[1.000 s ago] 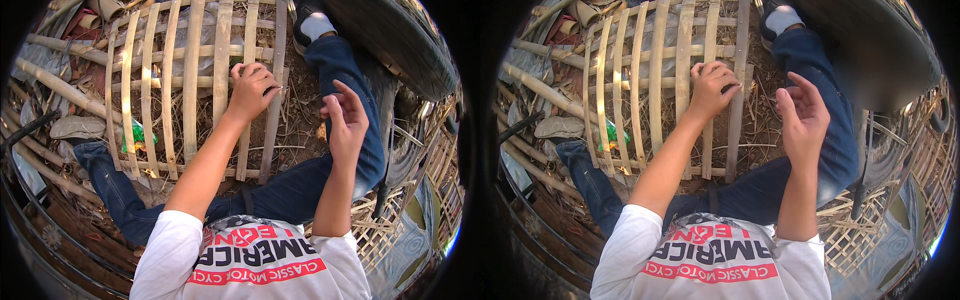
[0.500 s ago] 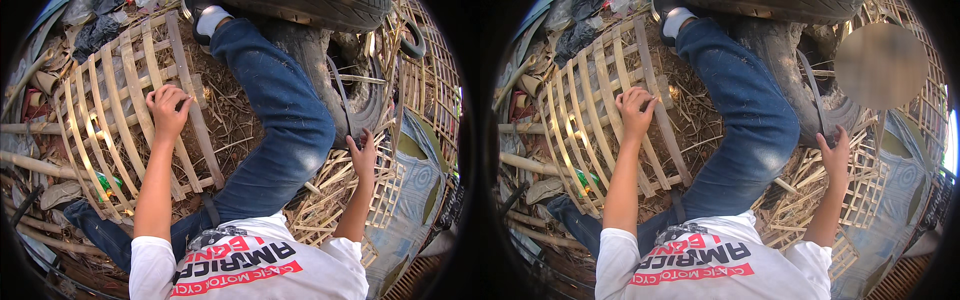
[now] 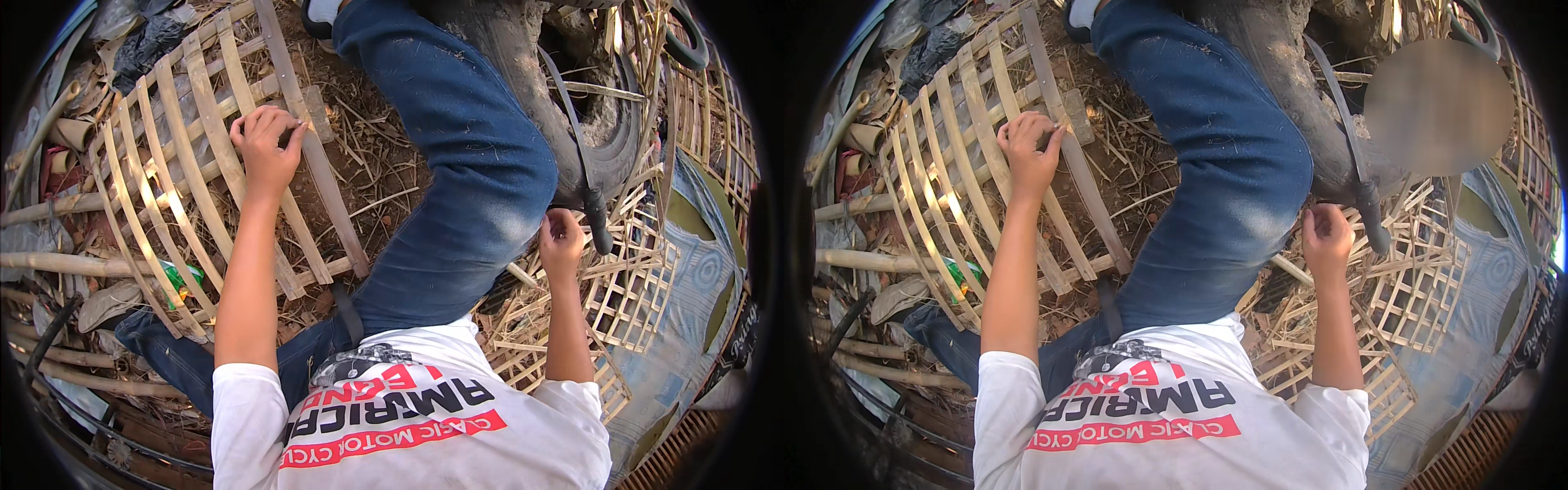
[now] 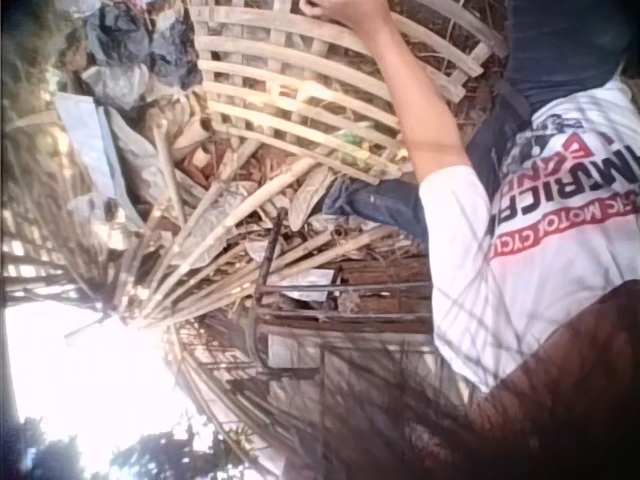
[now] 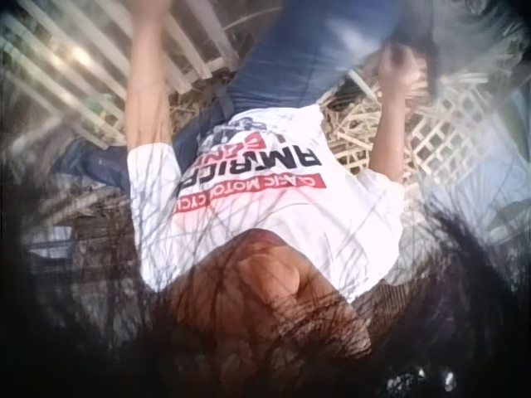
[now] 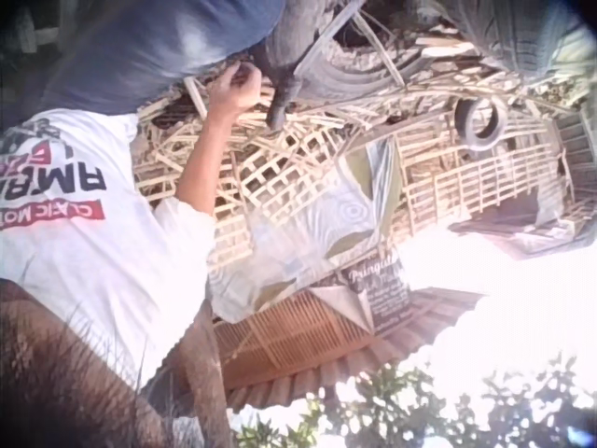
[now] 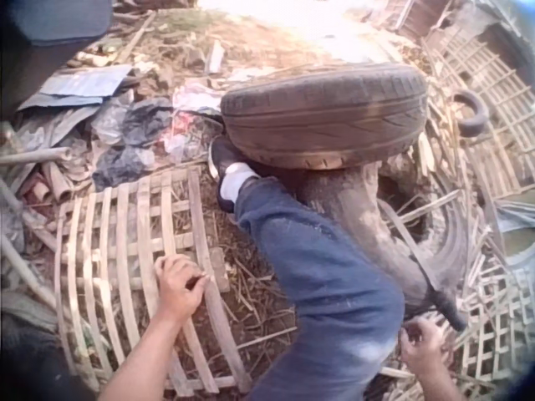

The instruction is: The person builds a bamboo structure by placing bamboo strips onto a frame and hammering nails into them using a hammer.

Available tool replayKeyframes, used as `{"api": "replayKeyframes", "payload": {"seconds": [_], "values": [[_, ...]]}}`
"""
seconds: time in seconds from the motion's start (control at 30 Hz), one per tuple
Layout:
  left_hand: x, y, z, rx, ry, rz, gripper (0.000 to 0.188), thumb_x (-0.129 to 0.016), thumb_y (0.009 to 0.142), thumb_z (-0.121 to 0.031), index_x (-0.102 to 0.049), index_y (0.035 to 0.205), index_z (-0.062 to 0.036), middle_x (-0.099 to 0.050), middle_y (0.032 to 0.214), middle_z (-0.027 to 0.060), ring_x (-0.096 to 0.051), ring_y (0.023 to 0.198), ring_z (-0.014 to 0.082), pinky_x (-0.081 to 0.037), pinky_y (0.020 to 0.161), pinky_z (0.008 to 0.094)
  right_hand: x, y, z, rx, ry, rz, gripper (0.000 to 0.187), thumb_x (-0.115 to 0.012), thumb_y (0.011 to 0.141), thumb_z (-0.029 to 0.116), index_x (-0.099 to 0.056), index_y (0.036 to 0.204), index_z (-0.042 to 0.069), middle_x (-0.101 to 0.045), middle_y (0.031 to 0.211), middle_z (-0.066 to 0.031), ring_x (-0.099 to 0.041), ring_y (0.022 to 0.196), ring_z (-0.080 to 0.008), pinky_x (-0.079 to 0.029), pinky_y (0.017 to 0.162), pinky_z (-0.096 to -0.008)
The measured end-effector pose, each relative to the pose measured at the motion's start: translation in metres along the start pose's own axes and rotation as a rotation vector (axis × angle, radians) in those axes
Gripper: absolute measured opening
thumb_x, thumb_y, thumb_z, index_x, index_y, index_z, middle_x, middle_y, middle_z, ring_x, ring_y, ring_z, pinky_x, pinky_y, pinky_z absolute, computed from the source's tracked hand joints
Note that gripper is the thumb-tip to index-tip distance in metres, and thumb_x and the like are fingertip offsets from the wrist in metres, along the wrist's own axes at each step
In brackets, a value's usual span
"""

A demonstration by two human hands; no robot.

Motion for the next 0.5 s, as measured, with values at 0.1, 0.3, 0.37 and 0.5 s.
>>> {"api": "replayKeyframes", "payload": {"seconds": [0.1,0.3,0.37,0.5], "values": [[-0.001,0.001,-0.002,-0.014,-0.005,-0.009,0.015,-0.075,0.077,-0.013,-0.061,0.079,-0.0091,-0.064,0.092,0.0008,-0.057,0.104,0.0224,-0.029,0.098,0.0418,-0.048,-0.043,-0.055,-0.056,-0.029,0.258,0.022,-0.07,0.076,0.007,-0.063,0.095,-0.001,-0.064,0.083,-0.012,-0.061,0.07,-0.0265,-0.05,0.067,-0.0354],[-0.001,0.0,-0.001,-0.02,0.022,0.006,0.012,-0.073,0.079,-0.012,-0.062,0.081,-0.0085,-0.065,0.102,0.001,-0.056,0.117,0.025,-0.028,0.104,0.047,-0.104,-0.098,-0.108,0.06,-0.394,0.552,0.049,-0.075,0.07,0.019,-0.061,0.116,0.005,-0.062,0.109,-0.0187,-0.06,0.104,-0.0372,-0.048,0.09,-0.0462],[-0.004,0.001,-0.002,-0.024,0.004,0.021,0.011,-0.072,0.08,-0.012,-0.062,0.08,-0.0085,-0.065,0.105,0.0014,-0.056,0.118,0.0252,-0.028,0.106,0.0486,-0.113,-0.096,-0.123,0.073,-0.4,0.621,0.056,-0.077,0.07,0.021,-0.059,0.122,0.007,-0.061,0.114,-0.0188,-0.059,0.107,-0.0376,-0.048,0.092,-0.0453],[-0.006,0.0,0.003,-0.008,-0.006,0.024,0.011,-0.071,0.082,-0.012,-0.061,0.08,-0.0077,-0.065,0.109,0.0022,-0.056,0.118,0.0256,-0.026,0.109,0.052,-0.119,-0.082,-0.108,0.346,-0.505,0.432,0.045,-0.079,0.07,0.023,-0.066,0.11,0.008,-0.065,0.111,-0.0172,-0.062,0.104,-0.0365,-0.05,0.09,-0.0448]]}}
Point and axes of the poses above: each hand's wrist, its own y-axis towards the middle knuckle, its own x-axis out of the back of the hand, z = x × y, the point moved 6 cm from there along y, towards the middle knuckle
